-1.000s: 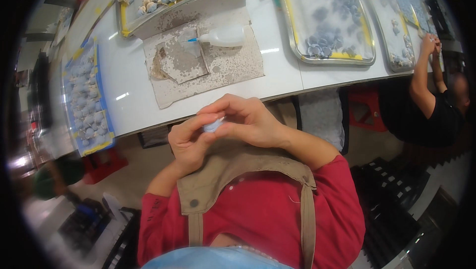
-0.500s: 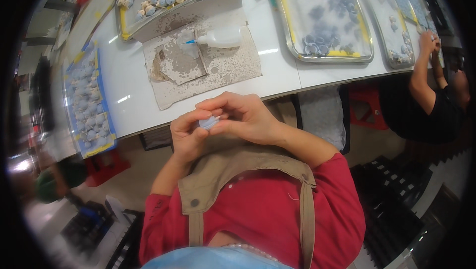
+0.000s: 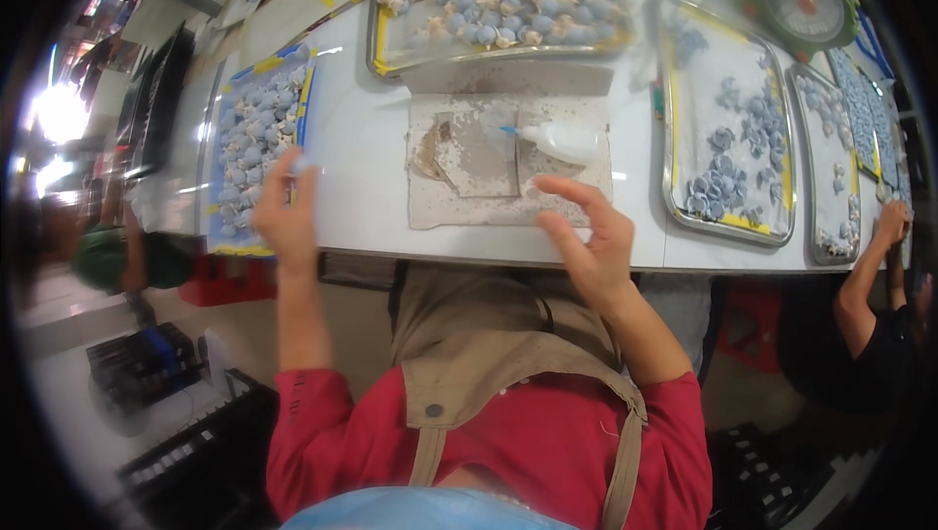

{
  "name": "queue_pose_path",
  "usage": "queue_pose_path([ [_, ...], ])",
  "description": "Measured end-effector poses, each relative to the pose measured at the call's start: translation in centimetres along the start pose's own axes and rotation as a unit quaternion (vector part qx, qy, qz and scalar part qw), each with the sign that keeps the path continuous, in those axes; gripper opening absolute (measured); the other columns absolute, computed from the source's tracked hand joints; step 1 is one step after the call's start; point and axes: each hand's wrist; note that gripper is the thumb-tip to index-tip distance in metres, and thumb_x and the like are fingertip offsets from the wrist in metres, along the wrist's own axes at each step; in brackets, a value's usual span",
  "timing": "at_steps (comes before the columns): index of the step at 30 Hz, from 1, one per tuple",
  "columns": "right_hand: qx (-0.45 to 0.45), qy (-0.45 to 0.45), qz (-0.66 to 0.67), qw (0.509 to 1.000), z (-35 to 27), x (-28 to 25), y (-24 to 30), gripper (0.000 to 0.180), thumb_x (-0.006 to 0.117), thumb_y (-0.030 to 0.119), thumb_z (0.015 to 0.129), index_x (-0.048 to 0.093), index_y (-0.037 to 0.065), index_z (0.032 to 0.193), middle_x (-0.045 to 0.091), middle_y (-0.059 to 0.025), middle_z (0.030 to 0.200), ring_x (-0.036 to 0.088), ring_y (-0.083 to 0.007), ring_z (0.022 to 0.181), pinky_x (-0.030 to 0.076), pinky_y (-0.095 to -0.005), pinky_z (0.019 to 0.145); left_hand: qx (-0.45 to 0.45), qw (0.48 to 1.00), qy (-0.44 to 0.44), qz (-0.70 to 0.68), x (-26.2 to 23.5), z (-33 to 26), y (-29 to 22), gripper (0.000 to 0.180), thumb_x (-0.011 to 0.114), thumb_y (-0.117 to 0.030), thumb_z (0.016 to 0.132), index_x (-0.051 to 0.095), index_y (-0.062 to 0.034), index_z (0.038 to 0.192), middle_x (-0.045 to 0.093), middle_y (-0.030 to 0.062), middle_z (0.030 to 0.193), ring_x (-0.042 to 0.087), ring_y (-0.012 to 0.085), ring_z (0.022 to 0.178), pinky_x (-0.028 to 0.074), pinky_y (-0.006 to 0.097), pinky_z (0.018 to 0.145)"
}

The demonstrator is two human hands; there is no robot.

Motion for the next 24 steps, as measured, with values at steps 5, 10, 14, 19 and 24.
queue_pose_path([
  [5, 0.022, -0.04, -0.056, 0.997, 0.6, -0.6, -0.5, 0.02, 0.059, -0.001, 0.082, 0.061, -0.002, 0.101, 0.065, -0.0103, 0.098, 0.06, -0.0166, 0.094, 0.044, -0.0262, 0.085, 0.108, 0.963, -0.103, 0.224, -2.2, 6.1, 8.6, 0.033, 0.067, -0.024, 0.078, 0.064, -0.0092, 0.108, 0.065, 0.0122, 0.099, 0.062, 0.0249, 0.087, 0.048, 0.034, 0.076],
  [10, 0.002, -0.055, -0.084, 0.995, 0.7, -1.0, -1.6, 0.017, 0.058, -0.002, 0.082, 0.062, -0.002, 0.099, 0.065, -0.0102, 0.096, 0.06, -0.0159, 0.092, 0.044, -0.0251, 0.083, 0.131, 0.95, -0.047, 0.28, -0.8, 9.5, 12.4, 0.031, 0.059, -0.031, 0.083, 0.064, -0.0118, 0.106, 0.063, 0.0123, 0.103, 0.06, 0.0314, 0.093, 0.046, 0.04, 0.08],
  [14, 0.006, -0.057, -0.072, 0.996, 1.0, -1.1, -1.8, 0.015, 0.057, -0.003, 0.083, 0.062, -0.003, 0.097, 0.065, -0.0094, 0.095, 0.06, -0.0144, 0.09, 0.044, -0.0239, 0.082, -0.067, 0.948, 0.044, 0.309, -1.4, 12.4, 15.7, 0.03, 0.05, -0.037, 0.087, 0.066, -0.0131, 0.097, 0.065, 0.0117, 0.094, 0.061, 0.0323, 0.088, 0.047, 0.043, 0.075],
  [19, 0.006, -0.062, -0.04, 0.997, 1.4, -1.0, -1.7, 0.013, 0.056, -0.002, 0.084, 0.062, -0.003, 0.096, 0.065, -0.0086, 0.093, 0.059, -0.0131, 0.089, 0.044, -0.0235, 0.082, -0.062, 0.926, 0.021, 0.371, -2.3, 15.0, 18.7, 0.033, 0.045, -0.039, 0.089, 0.065, -0.0132, 0.092, 0.066, 0.0129, 0.087, 0.062, 0.033, 0.082, 0.047, 0.045, 0.069],
  [24, 0.021, -0.077, -0.019, 0.997, 1.1, -1.6, -2.5, 0.013, 0.056, -0.002, 0.085, 0.061, -0.004, 0.096, 0.065, -0.0096, 0.091, 0.059, -0.0132, 0.088, 0.044, -0.0238, 0.081, 0.131, 0.98, 0.029, 0.147, 1.1, 14.2, 11.6, 0.025, 0.056, -0.032, 0.084, 0.066, -0.0146, 0.099, 0.063, 0.0091, 0.104, 0.057, 0.0264, 0.099, 0.041, 0.041, 0.087],
])
Point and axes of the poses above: each hand's wrist, its own z-axis towards the middle knuckle, its own x-axis out of the palm, y = z × x
